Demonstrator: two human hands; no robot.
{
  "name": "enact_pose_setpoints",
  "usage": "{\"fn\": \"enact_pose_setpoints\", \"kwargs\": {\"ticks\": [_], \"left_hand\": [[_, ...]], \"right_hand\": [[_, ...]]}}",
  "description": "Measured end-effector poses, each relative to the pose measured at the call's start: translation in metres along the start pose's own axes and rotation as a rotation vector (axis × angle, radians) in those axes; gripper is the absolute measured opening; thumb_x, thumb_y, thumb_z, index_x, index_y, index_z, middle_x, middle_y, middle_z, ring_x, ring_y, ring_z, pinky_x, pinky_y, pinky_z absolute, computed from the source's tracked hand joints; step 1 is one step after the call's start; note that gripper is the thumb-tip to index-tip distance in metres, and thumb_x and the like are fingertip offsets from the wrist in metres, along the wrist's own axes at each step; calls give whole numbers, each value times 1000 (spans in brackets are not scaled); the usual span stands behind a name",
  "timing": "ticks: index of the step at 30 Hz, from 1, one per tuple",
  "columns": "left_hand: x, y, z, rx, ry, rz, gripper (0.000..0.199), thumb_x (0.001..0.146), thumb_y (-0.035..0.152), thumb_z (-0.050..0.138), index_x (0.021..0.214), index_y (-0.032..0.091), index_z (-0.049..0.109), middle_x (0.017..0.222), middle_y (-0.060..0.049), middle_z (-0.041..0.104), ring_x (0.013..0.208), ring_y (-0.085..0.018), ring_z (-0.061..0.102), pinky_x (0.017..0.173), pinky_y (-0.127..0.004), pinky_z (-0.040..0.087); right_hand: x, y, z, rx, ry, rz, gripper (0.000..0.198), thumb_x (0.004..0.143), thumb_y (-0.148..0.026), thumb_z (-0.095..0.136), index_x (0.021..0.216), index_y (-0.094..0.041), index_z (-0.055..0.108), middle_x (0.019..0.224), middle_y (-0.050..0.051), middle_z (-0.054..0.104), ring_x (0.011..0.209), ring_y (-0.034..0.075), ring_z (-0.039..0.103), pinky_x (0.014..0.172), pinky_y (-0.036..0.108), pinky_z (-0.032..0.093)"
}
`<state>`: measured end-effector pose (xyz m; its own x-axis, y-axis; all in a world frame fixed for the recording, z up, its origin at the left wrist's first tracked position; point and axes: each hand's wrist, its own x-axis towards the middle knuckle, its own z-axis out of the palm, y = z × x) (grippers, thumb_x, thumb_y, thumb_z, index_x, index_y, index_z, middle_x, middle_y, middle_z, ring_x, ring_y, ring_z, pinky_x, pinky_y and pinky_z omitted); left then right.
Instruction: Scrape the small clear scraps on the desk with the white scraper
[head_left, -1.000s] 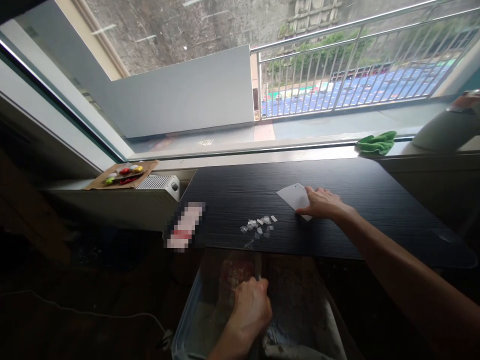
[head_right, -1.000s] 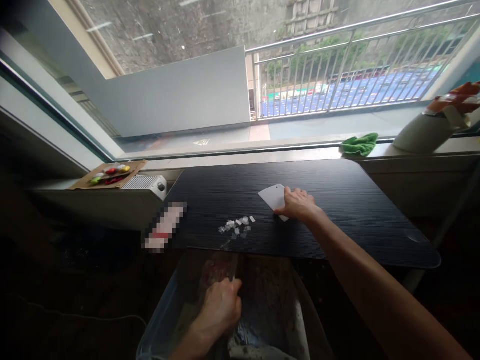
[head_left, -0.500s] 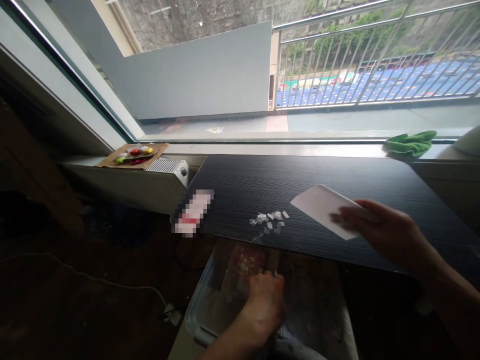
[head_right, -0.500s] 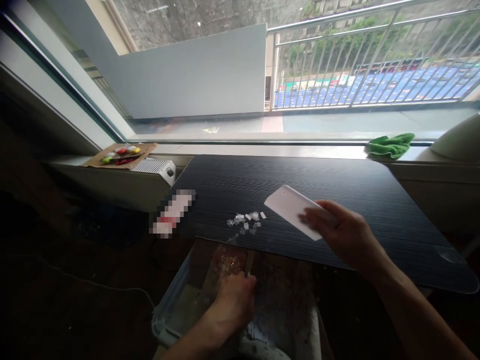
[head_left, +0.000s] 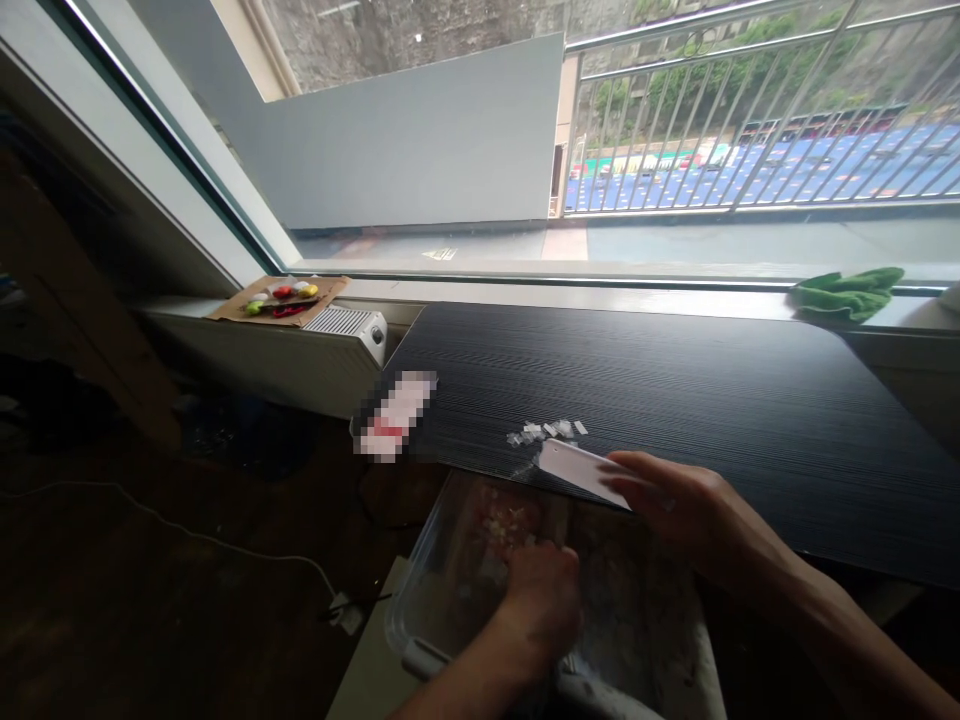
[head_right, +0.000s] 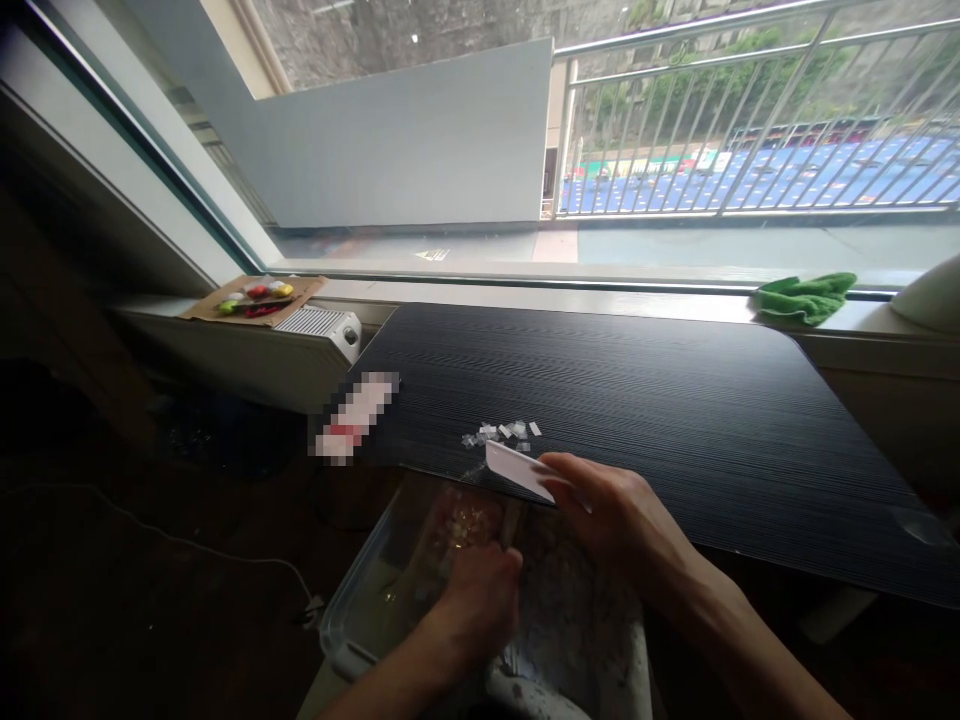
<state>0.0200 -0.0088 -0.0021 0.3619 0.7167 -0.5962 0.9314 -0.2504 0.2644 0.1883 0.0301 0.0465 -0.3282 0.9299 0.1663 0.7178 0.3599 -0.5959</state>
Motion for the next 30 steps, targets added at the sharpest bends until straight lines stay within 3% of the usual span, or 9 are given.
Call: {"fn": "enact_pose_setpoints", "kwargs": {"ticks": [6, 11, 14, 19, 23, 30], "left_hand": [[-1, -1, 1, 2, 7, 16, 36, 70, 16, 54, 104, 10, 61, 97, -20, 65, 92, -32, 62, 75, -41, 50], [1, -2, 7, -31, 83, 31, 31, 70, 16, 52, 99, 10, 62, 94, -18, 65, 90, -31, 63, 74, -41, 51], [2, -2, 6, -20, 54, 32, 31, 70, 16, 52, 99, 9, 62, 92, -19, 66, 89, -32, 63, 73, -42, 52], [1, -2, 5, -34, 82, 45, 30, 71, 15, 50, 99, 9, 62, 95, -18, 65, 91, -32, 62, 74, -42, 51], [2, -2, 6, -36, 61, 32, 30, 71, 16, 51, 99, 10, 62, 95, -18, 65, 91, -31, 62, 76, -41, 50], [1, -4, 10, -34, 81, 50, 28, 72, 16, 48, 97, 11, 61, 92, -16, 65, 88, -29, 62, 73, -39, 50]], "right_hand": [[3, -2, 3, -45, 39, -5, 27, 86, -32, 47, 103, -22, 65, 90, 5, 74, 71, 19, 68, 63, 26, 51], [-2, -1, 6, -11, 33, -29, 24, 86, -31, 49, 103, -22, 64, 87, 3, 74, 68, 17, 68, 61, 24, 50], [-5, 0, 8, -27, 86, -6, 25, 87, -32, 49, 105, -21, 63, 90, 5, 73, 73, 19, 68, 64, 26, 50], [-6, -5, 7, 24, 0, -35, 22, 87, -28, 48, 103, -23, 63, 88, 2, 74, 71, 17, 68, 62, 24, 50], [-6, -5, 9, -1, 62, -18, 23, 87, -29, 49, 104, -21, 62, 89, 5, 74, 73, 18, 68, 64, 25, 51], [-13, -13, 10, 44, 27, -142, 21, 87, -25, 50, 102, -20, 64, 88, 5, 74, 69, 17, 69, 59, 23, 51]]}}
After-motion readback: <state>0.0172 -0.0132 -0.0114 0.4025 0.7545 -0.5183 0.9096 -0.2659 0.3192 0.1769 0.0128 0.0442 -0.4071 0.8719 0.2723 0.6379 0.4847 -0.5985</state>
